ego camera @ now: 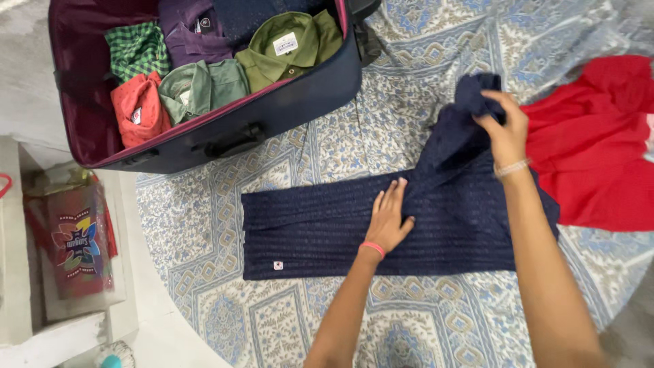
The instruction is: The person folds a blue shirt and a red shirt and places them into an open suitcase already containing several other folded shirts.
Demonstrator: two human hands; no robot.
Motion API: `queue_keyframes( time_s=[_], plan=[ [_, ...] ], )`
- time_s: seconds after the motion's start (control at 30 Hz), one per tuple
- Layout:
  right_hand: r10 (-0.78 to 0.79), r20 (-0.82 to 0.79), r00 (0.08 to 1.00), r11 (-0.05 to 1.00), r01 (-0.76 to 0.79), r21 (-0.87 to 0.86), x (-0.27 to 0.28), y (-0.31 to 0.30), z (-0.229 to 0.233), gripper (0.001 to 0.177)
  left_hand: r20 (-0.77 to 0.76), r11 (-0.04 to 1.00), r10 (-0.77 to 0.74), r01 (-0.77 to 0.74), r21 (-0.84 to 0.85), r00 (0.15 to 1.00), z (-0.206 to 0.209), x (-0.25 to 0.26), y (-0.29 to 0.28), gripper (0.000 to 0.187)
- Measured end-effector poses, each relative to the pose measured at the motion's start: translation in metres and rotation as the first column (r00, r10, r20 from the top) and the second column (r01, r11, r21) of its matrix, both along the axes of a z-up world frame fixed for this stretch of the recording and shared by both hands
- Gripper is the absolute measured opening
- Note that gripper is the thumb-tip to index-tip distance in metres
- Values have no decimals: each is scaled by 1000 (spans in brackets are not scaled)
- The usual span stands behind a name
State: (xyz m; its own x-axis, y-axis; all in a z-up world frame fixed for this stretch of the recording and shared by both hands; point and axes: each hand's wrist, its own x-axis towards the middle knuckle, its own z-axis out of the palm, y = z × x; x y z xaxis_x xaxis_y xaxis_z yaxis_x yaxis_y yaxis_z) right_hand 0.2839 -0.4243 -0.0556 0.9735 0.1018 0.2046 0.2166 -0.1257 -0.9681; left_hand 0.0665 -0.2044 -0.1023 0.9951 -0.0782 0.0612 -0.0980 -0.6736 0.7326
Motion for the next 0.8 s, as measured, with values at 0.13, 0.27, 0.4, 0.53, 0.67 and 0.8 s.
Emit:
queue_keyframes(
  time_s=[0.13, 0.27, 0.4, 0.53, 0.67, 0.8],
  plan=[
    [219, -272, 937, 824, -29, 566, -103, -52, 11, 51, -81, 984, 112, -121, -127, 990, -2, 8, -5, 100],
    [372, -361, 855, 861, -172, 479, -187, -94, -15, 42, -14, 984, 148, -146, 102, 989, -13, 8, -14, 86],
    [391, -469, 792, 899, -438, 9, -225, -115, -19, 46, 3, 975, 126, -124, 183, 992, -17, -3, -21, 77],
    [542, -441, 716, 568, -698, -436, -227, -128, 1, 53, 52, 965, 90, -100, 242, 995, -14, -16, -22, 69],
    [323, -285, 903, 856, -407, -320, -211, -127, 0, 25, 99, 958, 55, -80, 275, 994, -4, -23, -22, 64],
    [-300, -120, 947, 885, 228, -407, -156, -93, -15, 21, 98, 981, 20, -39, 188, 995, 2, -22, -23, 54]
  ],
)
